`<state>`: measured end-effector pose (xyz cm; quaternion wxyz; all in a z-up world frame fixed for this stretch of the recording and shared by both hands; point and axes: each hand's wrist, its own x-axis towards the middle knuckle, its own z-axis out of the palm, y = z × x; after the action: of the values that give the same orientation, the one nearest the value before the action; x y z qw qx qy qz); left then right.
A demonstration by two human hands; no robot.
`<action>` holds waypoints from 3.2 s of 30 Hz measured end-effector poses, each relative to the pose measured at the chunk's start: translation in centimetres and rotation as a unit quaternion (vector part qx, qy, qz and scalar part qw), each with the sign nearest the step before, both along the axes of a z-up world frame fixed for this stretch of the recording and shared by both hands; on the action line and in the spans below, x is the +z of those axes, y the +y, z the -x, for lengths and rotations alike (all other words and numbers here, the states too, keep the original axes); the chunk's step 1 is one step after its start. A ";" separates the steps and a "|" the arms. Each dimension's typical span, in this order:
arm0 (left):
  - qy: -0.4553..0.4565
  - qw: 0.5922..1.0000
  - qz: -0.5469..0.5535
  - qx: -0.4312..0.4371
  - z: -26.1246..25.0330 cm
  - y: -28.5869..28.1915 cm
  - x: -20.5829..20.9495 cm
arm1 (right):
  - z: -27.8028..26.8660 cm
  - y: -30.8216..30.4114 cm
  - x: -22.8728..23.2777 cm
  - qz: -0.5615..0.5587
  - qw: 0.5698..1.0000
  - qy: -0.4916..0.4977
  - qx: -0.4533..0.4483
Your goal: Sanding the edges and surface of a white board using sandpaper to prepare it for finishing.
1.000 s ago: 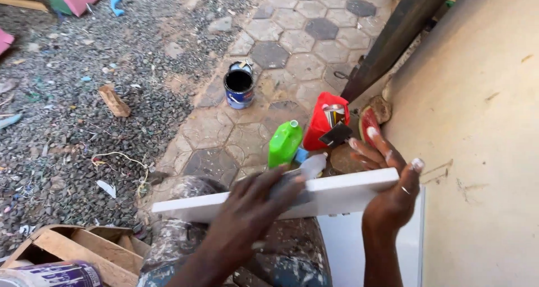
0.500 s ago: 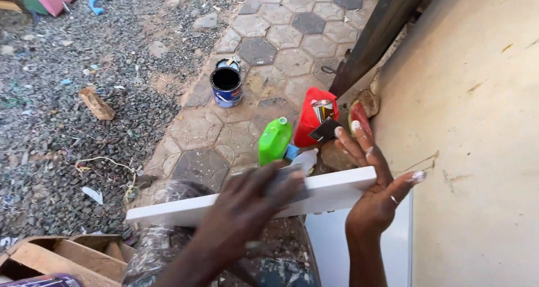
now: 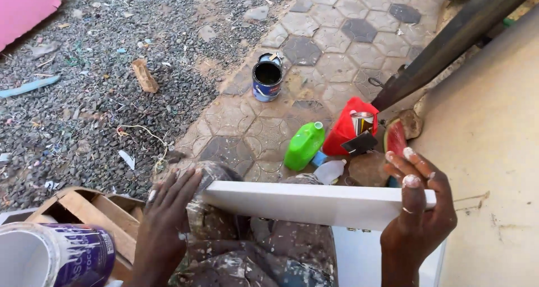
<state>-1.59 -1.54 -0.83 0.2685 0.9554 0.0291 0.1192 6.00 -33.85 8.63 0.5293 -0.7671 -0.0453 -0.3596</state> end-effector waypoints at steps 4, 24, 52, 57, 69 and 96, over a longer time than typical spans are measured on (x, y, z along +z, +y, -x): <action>-0.160 0.978 0.124 -0.053 -2.6 -8.4 3.5 | -0.5 0.8 -0.5 -0.012 1.000 0.007 -0.001; 0.027 0.996 0.056 0.068 -1.9 -2.3 2.7 | -0.4 -3.0 -4.0 -0.031 0.998 -0.042 0.019; 0.172 0.985 -0.003 0.029 -1.4 -2.5 2.0 | -1.2 0.9 -0.5 -0.078 0.994 0.028 -0.073; -0.156 0.972 0.100 -0.144 -2.2 -11.9 4.1 | -1.8 1.6 -0.2 -0.150 0.986 0.041 -0.064; -0.072 0.988 -0.002 -0.136 -1.9 -8.4 2.8 | -2.4 -0.2 -0.1 -0.178 0.978 0.069 -0.080; 0.015 0.972 0.044 -0.231 -5.1 -4.4 3.8 | -3.0 0.0 -0.6 -0.142 0.981 0.057 -0.116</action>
<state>3.47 -5.96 2.95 0.3303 0.9251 -0.1834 0.0381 9.03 -33.87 8.03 0.5890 -0.7037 0.1256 -0.3771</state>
